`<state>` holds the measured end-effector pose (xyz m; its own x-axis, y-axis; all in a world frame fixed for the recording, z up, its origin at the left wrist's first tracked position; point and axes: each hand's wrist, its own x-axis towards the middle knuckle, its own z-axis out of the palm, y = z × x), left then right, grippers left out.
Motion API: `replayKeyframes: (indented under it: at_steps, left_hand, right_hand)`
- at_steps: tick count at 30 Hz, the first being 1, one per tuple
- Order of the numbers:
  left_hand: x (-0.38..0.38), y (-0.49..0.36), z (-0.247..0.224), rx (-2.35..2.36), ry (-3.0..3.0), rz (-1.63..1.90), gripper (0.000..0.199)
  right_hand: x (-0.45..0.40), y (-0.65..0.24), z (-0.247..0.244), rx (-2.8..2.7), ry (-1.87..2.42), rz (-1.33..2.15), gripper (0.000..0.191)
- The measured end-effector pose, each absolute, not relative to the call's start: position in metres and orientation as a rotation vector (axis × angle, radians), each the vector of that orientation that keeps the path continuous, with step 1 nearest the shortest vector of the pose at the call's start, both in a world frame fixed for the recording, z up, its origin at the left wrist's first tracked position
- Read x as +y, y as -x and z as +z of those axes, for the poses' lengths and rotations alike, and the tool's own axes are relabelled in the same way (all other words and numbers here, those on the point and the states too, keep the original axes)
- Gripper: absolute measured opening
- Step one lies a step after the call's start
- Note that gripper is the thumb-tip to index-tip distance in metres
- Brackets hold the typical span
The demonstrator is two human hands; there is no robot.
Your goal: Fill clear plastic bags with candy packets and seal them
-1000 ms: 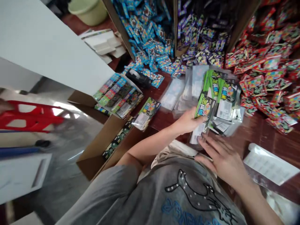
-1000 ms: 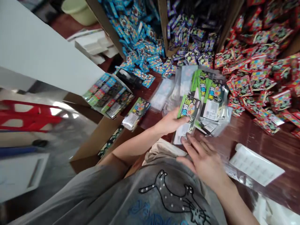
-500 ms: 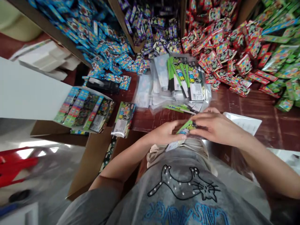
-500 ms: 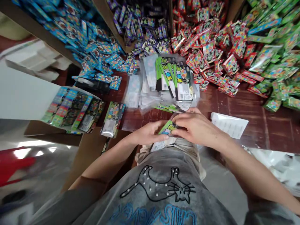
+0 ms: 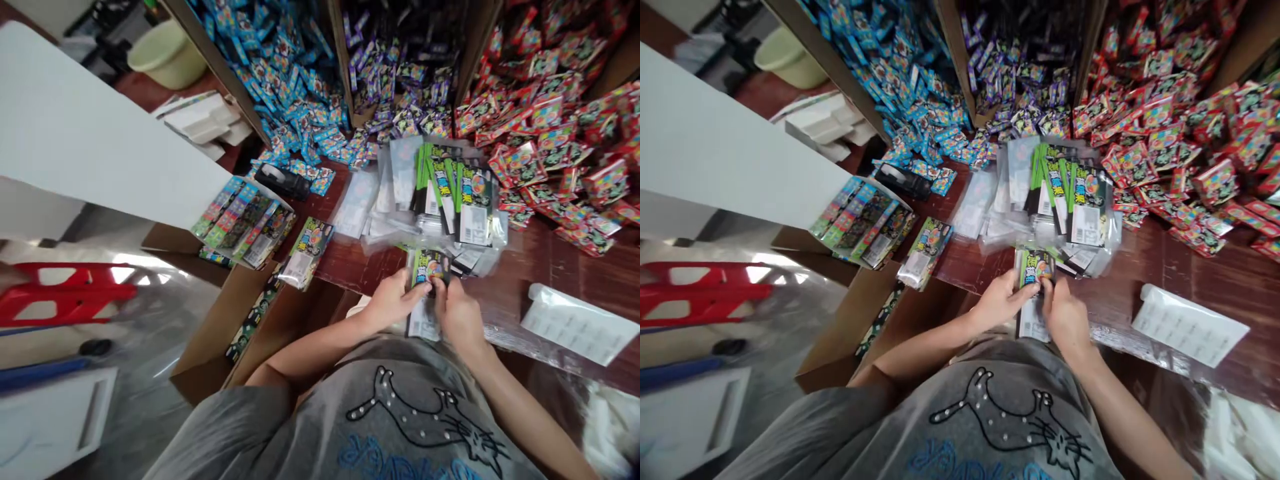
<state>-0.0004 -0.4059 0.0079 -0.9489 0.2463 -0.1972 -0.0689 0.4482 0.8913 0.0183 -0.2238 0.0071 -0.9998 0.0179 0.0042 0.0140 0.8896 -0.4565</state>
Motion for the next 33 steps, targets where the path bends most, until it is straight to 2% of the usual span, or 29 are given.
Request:
replayKeyframes:
  at_steps: [3,5,7,9,12,15,17,21,24,27,30,33]
  left_hand:
    - [-0.431,0.026,0.014,2.765,-0.204,1.354,0.058]
    - [-0.465,0.062,0.029,3.023,-0.277,1.135,0.051]
    - [-0.509,0.107,0.048,3.135,-0.433,0.729,0.048]
    - [-0.555,0.154,0.066,3.144,-0.499,0.301,0.058]
    - [-0.604,0.216,0.078,2.951,-0.640,-0.139,0.078]
    - [-0.621,0.259,0.074,2.733,-0.758,-0.300,0.098]
    - [-0.619,0.276,0.068,2.664,-0.804,-0.339,0.097]
    - [-0.612,0.286,0.063,2.666,-0.845,-0.413,0.089]
    - [-0.616,0.278,0.071,2.817,-0.833,-0.263,0.098]
    - [-0.614,0.257,0.079,2.979,-0.895,0.246,0.107]
    - [-0.593,0.223,0.082,2.906,-1.017,0.838,0.110]
    - [-0.556,0.183,0.085,2.678,-1.086,1.229,0.103]
  right_hand:
    - [-0.229,-0.007,0.000,-3.082,0.035,0.601,0.046]
    - [-0.226,-0.002,0.006,-3.129,0.035,0.513,0.047]
    - [-0.221,0.001,0.022,-3.151,-0.025,0.383,0.053]
    - [-0.215,0.008,0.045,-3.095,-0.139,0.278,0.058]
    - [-0.206,0.051,0.083,-2.970,-0.332,0.221,0.053]
    - [-0.210,0.139,0.110,-2.937,-0.513,0.253,0.043]
    - [-0.223,0.212,0.116,-2.933,-0.571,0.260,0.044]
    - [-0.266,0.336,0.104,-3.014,-0.610,0.323,0.062]
    - [-0.298,0.389,0.087,-3.082,-0.714,0.378,0.064]
    - [-0.316,0.407,0.080,-3.046,-0.740,0.449,0.045]
    - [-0.305,0.389,0.092,-2.827,-0.696,0.635,0.039]
    - [-0.254,0.320,0.114,-2.514,-0.595,0.933,0.043]
